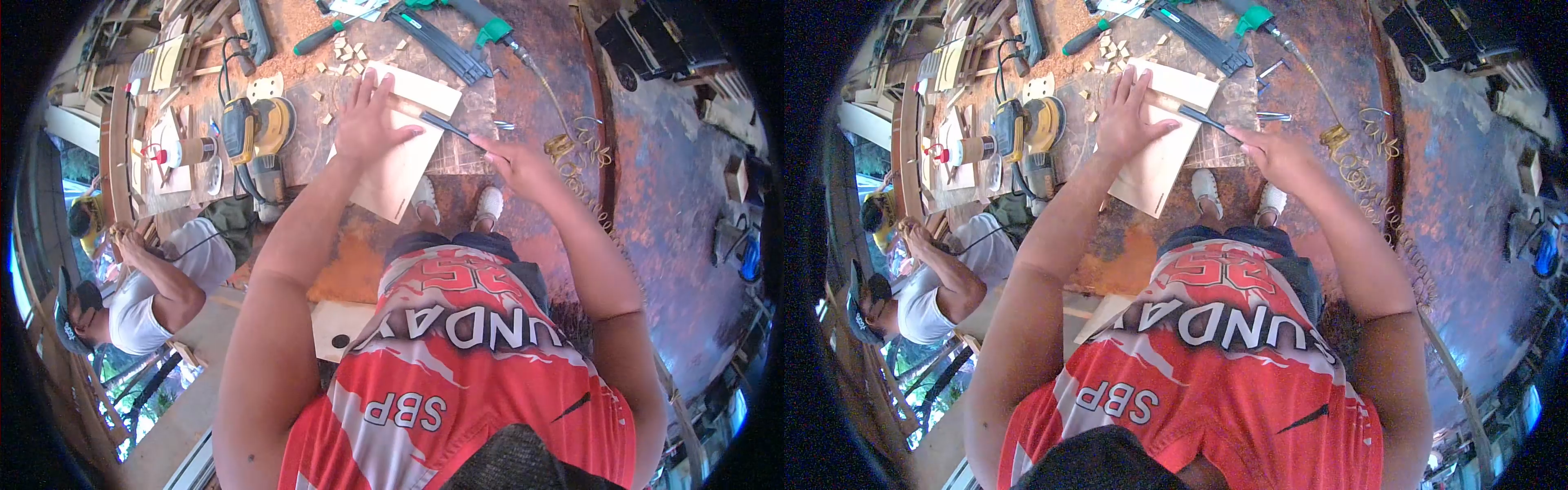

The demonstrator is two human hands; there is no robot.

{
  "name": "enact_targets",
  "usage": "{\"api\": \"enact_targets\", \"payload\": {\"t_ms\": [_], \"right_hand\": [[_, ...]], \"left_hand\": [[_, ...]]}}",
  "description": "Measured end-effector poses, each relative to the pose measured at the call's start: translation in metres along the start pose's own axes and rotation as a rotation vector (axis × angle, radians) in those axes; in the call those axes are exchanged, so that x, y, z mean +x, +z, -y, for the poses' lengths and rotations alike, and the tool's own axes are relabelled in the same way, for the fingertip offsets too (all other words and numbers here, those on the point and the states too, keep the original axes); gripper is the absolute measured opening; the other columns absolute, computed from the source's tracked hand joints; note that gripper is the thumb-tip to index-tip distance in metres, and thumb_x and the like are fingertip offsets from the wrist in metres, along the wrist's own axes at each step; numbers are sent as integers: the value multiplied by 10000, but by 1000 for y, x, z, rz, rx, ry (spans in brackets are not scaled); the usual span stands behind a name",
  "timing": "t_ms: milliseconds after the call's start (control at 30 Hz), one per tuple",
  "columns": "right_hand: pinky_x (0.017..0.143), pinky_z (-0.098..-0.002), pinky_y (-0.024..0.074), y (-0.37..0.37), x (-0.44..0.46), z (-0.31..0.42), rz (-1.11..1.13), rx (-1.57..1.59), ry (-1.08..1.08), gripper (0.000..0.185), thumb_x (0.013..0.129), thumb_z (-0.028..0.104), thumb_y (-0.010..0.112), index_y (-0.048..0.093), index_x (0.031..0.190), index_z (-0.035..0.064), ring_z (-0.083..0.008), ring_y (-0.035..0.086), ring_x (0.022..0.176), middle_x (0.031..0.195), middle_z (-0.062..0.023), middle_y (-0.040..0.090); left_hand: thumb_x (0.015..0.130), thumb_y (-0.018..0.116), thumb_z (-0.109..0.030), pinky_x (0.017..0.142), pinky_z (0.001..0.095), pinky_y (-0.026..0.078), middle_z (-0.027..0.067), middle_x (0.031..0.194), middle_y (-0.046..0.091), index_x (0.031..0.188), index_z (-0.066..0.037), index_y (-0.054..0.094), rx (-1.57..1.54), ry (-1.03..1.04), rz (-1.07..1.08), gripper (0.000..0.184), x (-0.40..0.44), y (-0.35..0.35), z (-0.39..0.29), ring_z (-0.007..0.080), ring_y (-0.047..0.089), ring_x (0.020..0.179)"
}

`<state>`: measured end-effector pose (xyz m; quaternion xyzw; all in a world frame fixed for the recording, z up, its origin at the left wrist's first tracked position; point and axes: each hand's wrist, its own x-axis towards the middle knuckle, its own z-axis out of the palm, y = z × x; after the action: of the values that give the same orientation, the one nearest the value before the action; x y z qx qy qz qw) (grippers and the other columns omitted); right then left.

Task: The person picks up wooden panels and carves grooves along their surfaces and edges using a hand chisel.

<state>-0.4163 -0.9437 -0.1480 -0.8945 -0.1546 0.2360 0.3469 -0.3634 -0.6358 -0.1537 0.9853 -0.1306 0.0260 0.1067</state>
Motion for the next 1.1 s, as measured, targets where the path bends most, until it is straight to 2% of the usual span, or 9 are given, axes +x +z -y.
{"api": "enact_targets", "payload": {"t_ms": [333,600,667,700,733,767,833,967,1100], "right_hand": [[967,-453,520,-3,45,51,46,-53,-11,392,1046,355,512,549,1436,371,-359,655,1144,1314,-140,653],[1029,-378,474,-13,1,18,81,-24,-53,423,1040,209,528,541,1463,200,-348,638,1205,1318,-200,644],[981,-442,503,-9,17,9,12,-42,-62,408,1037,262,527,559,1440,319,-398,645,1143,1297,-180,652],[1009,-430,488,-5,22,-7,-10,-2,-190,401,1041,259,517,570,1438,250,-401,623,1188,1328,-202,629],[1037,-413,469,-9,13,-6,67,-45,41,407,1045,241,505,567,1437,154,-394,597,1244,1355,-234,604],[1055,-403,453,-13,7,-16,66,-30,-75,413,1044,208,507,556,1440,103,-381,582,1277,1382,-244,586],[1072,-382,438,-23,-1,-16,115,-81,-51,430,1038,139,507,527,1459,53,-351,598,1270,1394,-227,594],[1070,-354,424,-14,34,-25,76,-95,-370,415,1047,136,480,536,1434,-2,-332,592,1287,1377,-250,609],[788,-324,498,-17,57,-42,96,-188,-528,438,1063,186,467,510,1467,20,-239,644,879,1059,-163,678]], "left_hand": [[688,730,-778,1199,540,281,148,1631,301,1565,-175,359,106,-17,54,1128,4,8,8,360,246,1520],[653,766,-753,1172,532,333,147,1606,359,1536,-180,417,4,-59,35,1109,-1,6,5,382,345,1470],[645,809,-685,1117,516,398,122,1373,616,1213,-220,738,-132,140,-257,737,-2,27,19,376,486,1351],[696,762,-722,1150,501,352,162,1442,556,1304,-172,672,-219,74,-34,824,-3,15,19,382,487,1350],[679,776,-712,1143,502,356,133,1426,569,1160,-210,751,-223,139,-259,696,-4,23,17,377,506,1326],[640,781,-735,1129,500,370,143,1404,579,1192,-183,736,-523,105,-7,782,3,28,25,373,530,1292],[602,779,-774,1118,494,396,214,1409,553,1386,-38,572,-158,71,-270,1095,-1,55,23,416,490,1319],[608,755,-800,1208,567,235,272,1626,251,1529,-87,428,-249,-40,-127,1210,2,43,14,421,262,1504],[639,795,-704,1209,567,228,253,1591,323,1517,-79,433,-91,-410,-174,1137,-52,10,-12,411,298,1486]]}}
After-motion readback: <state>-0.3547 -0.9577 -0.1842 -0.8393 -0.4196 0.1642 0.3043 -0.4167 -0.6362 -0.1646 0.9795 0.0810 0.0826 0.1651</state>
